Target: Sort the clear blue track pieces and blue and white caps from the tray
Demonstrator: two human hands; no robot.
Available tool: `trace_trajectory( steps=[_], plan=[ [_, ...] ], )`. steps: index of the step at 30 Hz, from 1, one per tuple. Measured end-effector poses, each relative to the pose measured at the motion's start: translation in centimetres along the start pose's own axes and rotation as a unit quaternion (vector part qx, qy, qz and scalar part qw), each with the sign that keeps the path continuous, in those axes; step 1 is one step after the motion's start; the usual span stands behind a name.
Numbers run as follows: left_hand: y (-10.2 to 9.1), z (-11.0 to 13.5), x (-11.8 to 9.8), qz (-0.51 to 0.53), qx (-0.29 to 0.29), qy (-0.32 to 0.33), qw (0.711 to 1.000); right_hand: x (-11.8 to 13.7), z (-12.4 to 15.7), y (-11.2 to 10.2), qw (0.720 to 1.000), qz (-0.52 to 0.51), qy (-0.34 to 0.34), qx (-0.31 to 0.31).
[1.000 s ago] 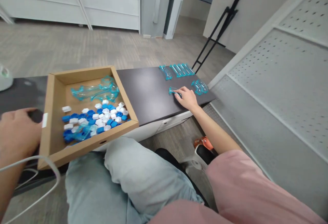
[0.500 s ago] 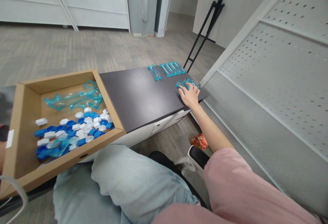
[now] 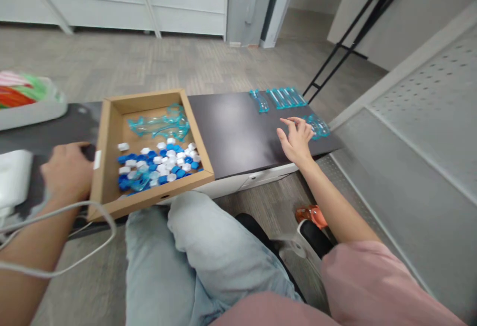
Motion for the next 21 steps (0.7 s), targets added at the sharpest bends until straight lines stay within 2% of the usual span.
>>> trace_trajectory(
  steps=[1, 2, 4, 5, 8, 10, 12, 14, 16, 18, 21],
  plan=[
    [0.0, -0.1, 1.2, 0.000, -0.058, -0.034, 0.998, 2.3, 0.1, -0.1, 0.998, -0.008, -0.053, 0.022],
    [0.1, -0.2, 2.0, -0.010, -0.087, -0.039, 0.995, 4.7, 0.3, -0.4, 0.993, -0.016, -0.108, 0.047],
    [0.5, -0.8, 2.8, -0.022, -0.103, -0.015, 0.994, 10.2, 0.6, -0.9, 0.969, -0.039, -0.222, 0.100],
    [0.7, -1.1, 3.0, -0.024, -0.103, 0.008, 0.994, 13.1, 0.8, -1.1, 0.951, -0.054, -0.278, 0.127],
    [1.0, -1.6, 2.9, -0.011, -0.127, 0.004, 0.992, 21.5, 0.7, -0.8, 0.879, -0.098, -0.420, 0.203],
    [1.1, -1.6, 2.8, -0.009, -0.136, 0.003, 0.991, 26.3, 0.1, 0.5, 0.830, -0.115, -0.488, 0.244],
    [1.3, -1.6, 2.9, -0.007, -0.143, 0.005, 0.990, 30.1, -0.8, 2.3, 0.784, -0.119, -0.542, 0.280],
    [1.5, -1.7, 3.1, -0.004, -0.149, 0.008, 0.989, 32.7, -1.6, 4.2, 0.744, -0.111, -0.581, 0.311],
    [1.7, -2.0, 3.4, -0.002, -0.152, 0.010, 0.988, 34.1, -2.2, 5.4, 0.722, -0.093, -0.599, 0.335],
    [1.8, -2.2, 3.6, -0.001, -0.154, 0.014, 0.988, 34.4, -2.5, 5.8, 0.723, -0.086, -0.597, 0.337],
    [1.8, -2.2, 3.6, 0.000, -0.153, 0.013, 0.988, 33.2, -2.7, 4.7, 0.738, -0.132, -0.586, 0.307]
  ],
)
Point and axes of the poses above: each hand's wrist, its own z-axis away from the middle knuckle, its own y-axis out of the palm, x = y × z, the point moved 1 cm from there along -z, towards the middle knuckle, and after that the axes turned 15 degrees about x, right-handed, at the moved point
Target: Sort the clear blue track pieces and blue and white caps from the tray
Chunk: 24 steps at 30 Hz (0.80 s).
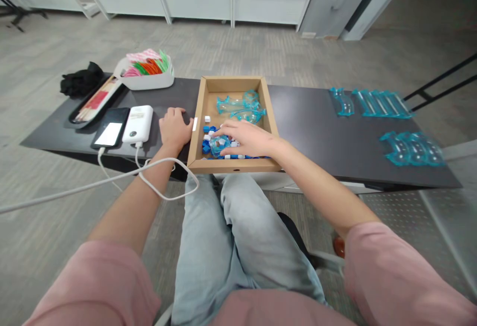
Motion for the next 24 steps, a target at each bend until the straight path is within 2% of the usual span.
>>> trace_trajectory(
  steps=[4, 9, 13, 16, 19, 21, 24],
  plan=[
    [-0.5, 0.4, -0.3, -0.003, 0.028, 0.008, 1.000, -0.4, 4.6, -1.7, 0.994, -0.034, -0.007, -0.104],
    [-0.7, 0.4, -0.4, -0.013, 0.035, 0.000, 0.999, -4.6, 13.8, -3.5, 0.970, -0.017, 0.078, -0.231],
    [-0.7, 0.0, -0.3, -0.018, 0.036, -0.003, 0.999, -8.8, 22.6, -3.6, 0.944, -0.003, 0.190, -0.271],
    [-0.6, -0.3, -0.2, -0.026, 0.043, -0.006, 0.999, -11.7, 27.3, -3.7, 0.927, -0.003, 0.261, -0.270],
    [-0.5, -0.5, -0.1, -0.030, 0.039, -0.011, 0.999, -14.8, 28.7, -4.6, 0.921, 0.017, 0.298, -0.249],
    [-0.5, -0.5, -0.1, -0.029, 0.040, -0.014, 0.999, -17.1, 27.8, -5.6, 0.917, 0.034, 0.324, -0.231],
    [-0.4, -0.6, 0.0, -0.032, 0.040, -0.016, 0.999, -20.4, 25.0, -7.2, 0.900, 0.050, 0.380, -0.206]
  ],
)
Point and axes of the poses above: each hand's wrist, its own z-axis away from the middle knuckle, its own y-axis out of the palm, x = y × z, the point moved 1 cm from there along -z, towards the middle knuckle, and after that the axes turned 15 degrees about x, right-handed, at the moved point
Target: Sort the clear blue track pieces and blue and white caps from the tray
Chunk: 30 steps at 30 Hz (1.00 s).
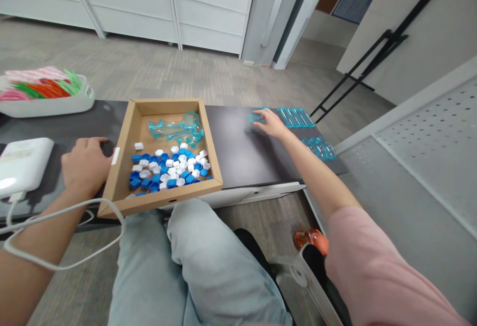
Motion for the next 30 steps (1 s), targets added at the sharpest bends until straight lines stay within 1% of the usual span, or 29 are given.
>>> trace_trajectory(
  steps=[4, 6, 9, 12, 15, 17, 20, 22, 24, 26, 28, 30],
  plan=[
    [0.1, -0.2, 0.3, -0.006, 0.002, -0.001, 1.000, 0.5, -5.3, 0.6, 0.998, 0.043, 0.052, 0.013],
    [0.2, -0.3, 0.4, -0.008, 0.002, 0.000, 1.000, 0.8, -7.2, 1.0, 0.996, 0.056, 0.060, 0.018],
    [0.3, -0.4, 0.6, -0.012, -0.001, 0.000, 1.000, 1.0, -8.9, 1.5, 0.994, 0.074, 0.065, 0.036],
    [0.2, -0.4, 0.6, -0.014, -0.004, 0.004, 1.000, 1.1, -9.7, 1.9, 0.993, 0.081, 0.070, 0.057],
    [0.1, -0.3, 0.4, -0.013, 0.000, 0.012, 1.000, 1.1, -9.5, 2.3, 0.994, 0.071, 0.063, 0.057],
    [-0.1, -0.1, 0.2, -0.010, 0.002, 0.010, 1.000, 1.3, -9.0, 2.4, 0.995, 0.065, 0.066, 0.038],
    [-0.3, 0.1, -0.1, -0.005, -0.001, 0.006, 1.000, 2.3, -8.3, 2.3, 0.995, 0.046, 0.082, -0.013],
    [-0.3, 0.3, -0.3, -0.003, 0.001, 0.006, 1.000, 4.0, -7.9, 2.1, 0.997, 0.024, 0.062, -0.042],
    [-0.4, 0.5, -0.4, 0.000, 0.002, 0.006, 1.000, 6.9, -7.5, 1.9, 0.999, 0.001, -0.011, -0.049],
    [-0.4, 0.6, -0.4, 0.003, 0.001, 0.007, 1.000, 10.9, -7.0, 1.9, 0.993, -0.005, -0.113, -0.025],
    [-0.4, 0.8, -0.4, 0.005, -0.002, 0.008, 1.000, 15.4, -6.3, 2.3, 0.980, 0.018, -0.200, 0.017],
    [-0.4, 0.9, -0.3, 0.007, -0.004, 0.014, 1.000, 19.5, -5.7, 3.0, 0.966, 0.066, -0.242, 0.058]
  ],
)
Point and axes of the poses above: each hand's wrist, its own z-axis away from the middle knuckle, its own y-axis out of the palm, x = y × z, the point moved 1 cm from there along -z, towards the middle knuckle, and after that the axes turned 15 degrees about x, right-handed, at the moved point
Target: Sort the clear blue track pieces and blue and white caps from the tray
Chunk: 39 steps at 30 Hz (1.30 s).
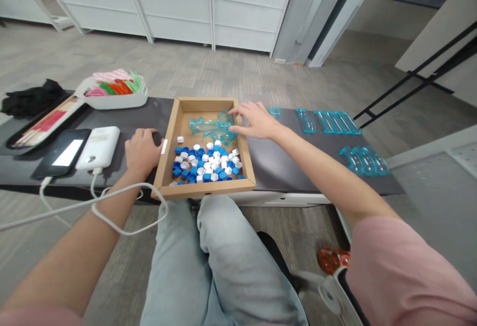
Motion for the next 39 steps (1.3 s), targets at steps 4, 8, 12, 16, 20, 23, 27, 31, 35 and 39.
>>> trace_trajectory(
  steps=[4, 8, 12, 16, 20, 23, 27, 31, 35, 39],
  plan=[
    [0.3, 0.1, 0.2, 0.005, -0.013, 0.011, 1.000, 4.1, -2.8, 1.1, 0.995, 0.051, 0.018, 0.078],
    [0.8, -0.3, 0.4, 0.021, -0.039, 0.011, 0.999, 4.1, -4.6, 1.8, 0.994, -0.023, 0.067, 0.082],
    [1.2, -0.7, 0.7, 0.030, -0.047, 0.016, 0.998, 3.8, -4.9, 1.6, 0.989, -0.106, 0.088, 0.059],
    [1.5, -0.9, 0.9, 0.031, -0.046, 0.026, 0.998, 3.6, -4.2, 0.7, 0.983, -0.163, 0.083, -0.001],
    [1.4, -0.9, 1.2, 0.040, -0.038, 0.028, 0.998, 2.6, -3.1, 0.0, 0.959, -0.259, 0.092, -0.074],
    [1.1, -0.8, 1.3, 0.043, -0.018, 0.041, 0.998, 2.4, -2.1, 0.4, 0.909, -0.387, 0.123, -0.089],
    [0.7, -0.4, 1.1, 0.039, -0.020, 0.039, 0.998, 3.5, -0.3, 1.4, 0.861, -0.481, 0.144, -0.075],
    [0.3, 0.1, 0.6, 0.034, -0.012, 0.032, 0.999, 4.4, 1.5, 1.8, 0.846, -0.509, 0.146, -0.066],
    [0.2, 0.2, 0.4, 0.028, -0.005, 0.022, 0.999, 4.6, 2.9, 1.9, 0.832, -0.529, 0.163, -0.037],
    [0.0, 0.2, 0.2, 0.016, -0.008, 0.011, 1.000, 4.7, 3.8, 1.9, 0.813, -0.555, 0.174, -0.035]
  ],
)
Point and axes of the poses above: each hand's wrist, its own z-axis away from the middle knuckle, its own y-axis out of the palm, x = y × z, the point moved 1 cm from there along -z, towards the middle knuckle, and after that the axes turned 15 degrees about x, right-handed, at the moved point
